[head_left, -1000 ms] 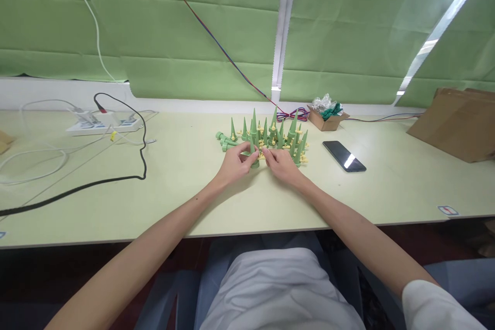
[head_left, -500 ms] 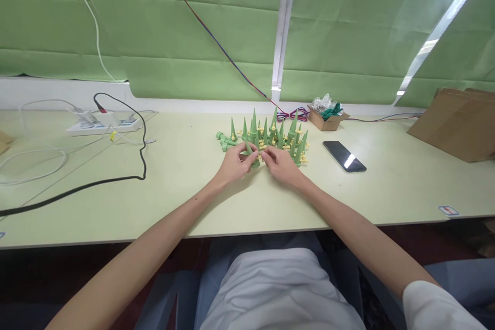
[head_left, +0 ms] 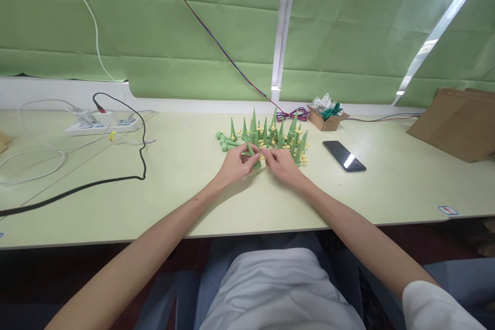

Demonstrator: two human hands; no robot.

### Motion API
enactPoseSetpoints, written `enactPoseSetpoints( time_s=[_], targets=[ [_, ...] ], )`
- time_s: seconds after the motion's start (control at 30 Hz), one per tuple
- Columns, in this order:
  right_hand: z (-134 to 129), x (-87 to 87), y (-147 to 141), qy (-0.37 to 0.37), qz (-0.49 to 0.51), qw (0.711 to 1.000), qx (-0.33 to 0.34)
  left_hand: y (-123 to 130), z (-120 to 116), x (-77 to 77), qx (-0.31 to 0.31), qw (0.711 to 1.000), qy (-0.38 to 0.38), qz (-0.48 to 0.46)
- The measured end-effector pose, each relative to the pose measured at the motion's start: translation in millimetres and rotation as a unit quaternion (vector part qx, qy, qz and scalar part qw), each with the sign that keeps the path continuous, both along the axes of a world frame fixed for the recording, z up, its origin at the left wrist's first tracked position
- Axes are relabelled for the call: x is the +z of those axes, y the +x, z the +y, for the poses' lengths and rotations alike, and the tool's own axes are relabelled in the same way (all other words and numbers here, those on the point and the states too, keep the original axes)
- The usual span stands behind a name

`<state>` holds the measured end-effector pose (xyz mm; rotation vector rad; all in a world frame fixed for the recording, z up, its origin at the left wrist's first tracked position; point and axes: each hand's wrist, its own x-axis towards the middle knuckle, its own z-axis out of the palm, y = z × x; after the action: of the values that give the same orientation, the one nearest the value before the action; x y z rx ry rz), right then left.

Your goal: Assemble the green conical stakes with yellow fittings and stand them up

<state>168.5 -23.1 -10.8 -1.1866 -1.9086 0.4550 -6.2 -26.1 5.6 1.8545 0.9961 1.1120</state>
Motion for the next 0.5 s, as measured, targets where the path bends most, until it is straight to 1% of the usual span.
enactPoseSetpoints(
  time_s=[0.07, 0.17, 0.27, 0.5],
  targets=[
    [-1.8, 1.9, -0.2, 0.0, 0.013, 1.0, -0.001, 0.0, 0.3, 0.1, 0.004, 1.0, -0.001, -0.001],
    [-4.5, 4.2, -0.5, -0.007, 0.041, 0.999, 0.026, -0.6, 0.7, 0.5, 0.015, 1.0, -0.002, -0.003],
    [-5.3, 4.4, -0.7, -0.008, 0.035, 0.998, 0.043, -1.0, 0.6, 0.8, 0.022, 1.0, -0.002, 0.0],
    [-1.1, 1.1, -0.4, 0.011, -0.014, 1.0, 0.004, -0.3, -1.6, 1.5, 0.009, 1.0, 0.003, 0.021]
  ],
)
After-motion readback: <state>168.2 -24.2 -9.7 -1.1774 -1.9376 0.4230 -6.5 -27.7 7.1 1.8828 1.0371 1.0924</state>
